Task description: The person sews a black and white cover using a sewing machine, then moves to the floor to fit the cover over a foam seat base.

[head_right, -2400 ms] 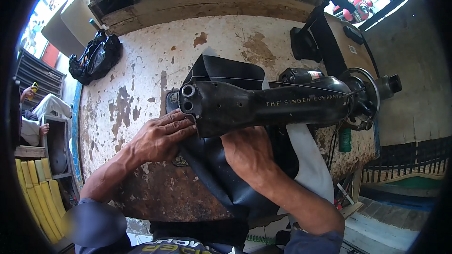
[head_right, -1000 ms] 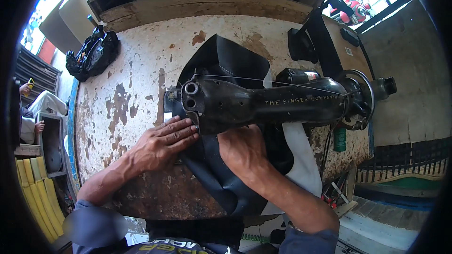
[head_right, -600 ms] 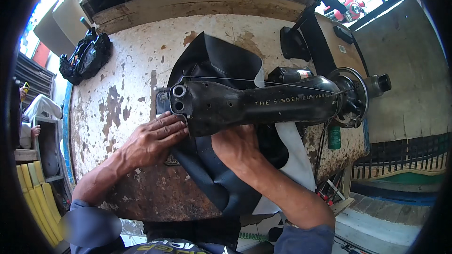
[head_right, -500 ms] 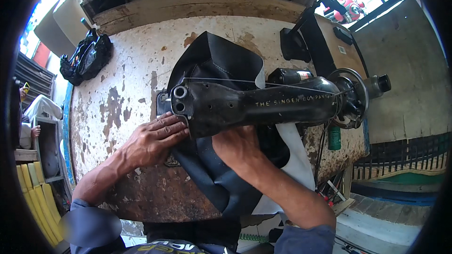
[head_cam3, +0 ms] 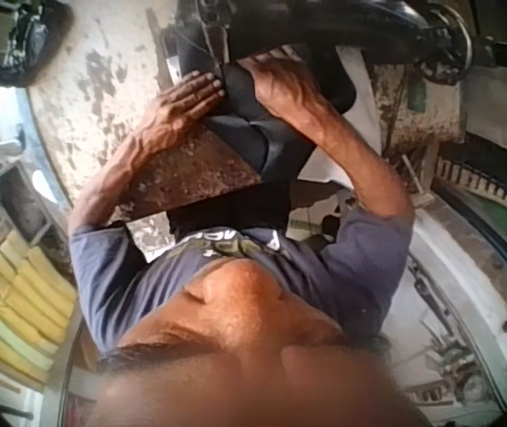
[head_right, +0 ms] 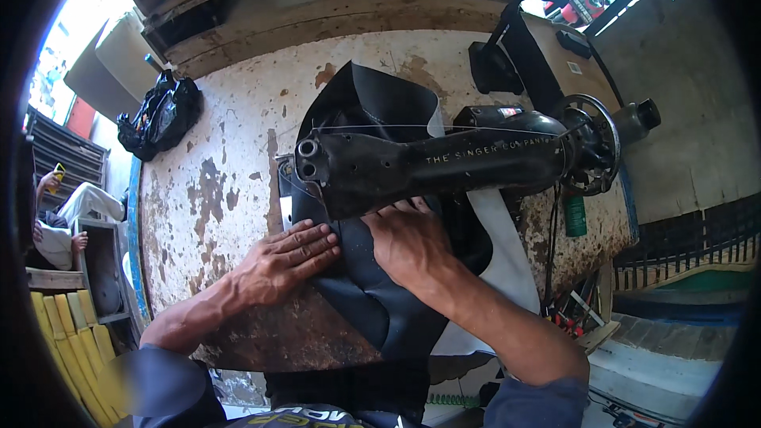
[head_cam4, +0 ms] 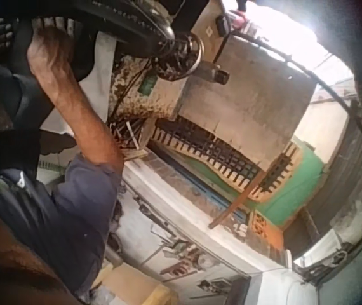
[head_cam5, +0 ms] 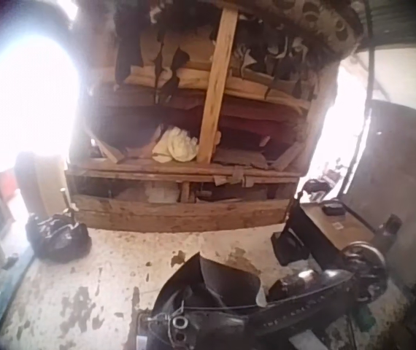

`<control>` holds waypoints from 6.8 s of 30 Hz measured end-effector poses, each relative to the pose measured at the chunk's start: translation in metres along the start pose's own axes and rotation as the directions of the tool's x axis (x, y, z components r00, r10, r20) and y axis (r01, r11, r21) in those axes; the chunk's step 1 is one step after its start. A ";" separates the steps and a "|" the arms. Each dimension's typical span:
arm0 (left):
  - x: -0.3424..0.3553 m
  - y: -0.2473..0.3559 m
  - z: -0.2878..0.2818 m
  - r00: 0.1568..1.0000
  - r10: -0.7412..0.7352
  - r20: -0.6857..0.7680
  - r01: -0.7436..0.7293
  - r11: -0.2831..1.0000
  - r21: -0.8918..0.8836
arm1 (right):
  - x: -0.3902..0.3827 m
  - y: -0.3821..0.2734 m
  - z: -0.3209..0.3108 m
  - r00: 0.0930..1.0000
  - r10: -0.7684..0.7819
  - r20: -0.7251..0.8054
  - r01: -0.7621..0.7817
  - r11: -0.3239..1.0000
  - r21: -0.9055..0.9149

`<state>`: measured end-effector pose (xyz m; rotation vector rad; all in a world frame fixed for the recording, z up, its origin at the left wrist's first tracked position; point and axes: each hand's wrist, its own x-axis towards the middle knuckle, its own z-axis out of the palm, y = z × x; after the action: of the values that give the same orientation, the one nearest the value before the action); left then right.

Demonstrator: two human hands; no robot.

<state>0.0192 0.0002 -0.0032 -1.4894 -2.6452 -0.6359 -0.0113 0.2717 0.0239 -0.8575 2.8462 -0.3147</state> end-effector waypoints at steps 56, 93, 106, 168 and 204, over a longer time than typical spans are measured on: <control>0.001 -0.013 -0.001 0.998 0.027 -0.049 -0.030 0.998 -0.064 | -0.008 0.003 -0.015 0.998 -0.021 0.061 0.018 0.999 0.051; 0.015 -0.028 -0.003 0.986 0.023 -0.165 -0.019 1.000 0.024 | 0.016 0.008 -0.013 0.991 -0.125 0.052 0.116 0.982 0.149; 0.004 -0.016 0.005 0.993 0.107 -0.044 -0.110 0.991 -0.074 | -0.018 -0.007 -0.003 0.998 -0.050 0.037 0.049 0.998 0.034; 0.002 -0.015 0.002 0.993 0.104 -0.065 -0.103 0.995 0.008 | -0.007 -0.007 0.023 0.993 0.045 -0.110 -0.030 0.991 0.134; 0.015 -0.041 -0.012 0.999 -0.014 -0.053 0.012 0.999 -0.036 | 0.038 0.032 0.038 0.911 -0.260 -0.320 0.315 0.940 0.133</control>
<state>-0.0244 -0.0102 -0.0023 -1.4441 -2.6201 -0.7162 -0.0515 0.2709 -0.0242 -1.2920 2.8841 -0.7941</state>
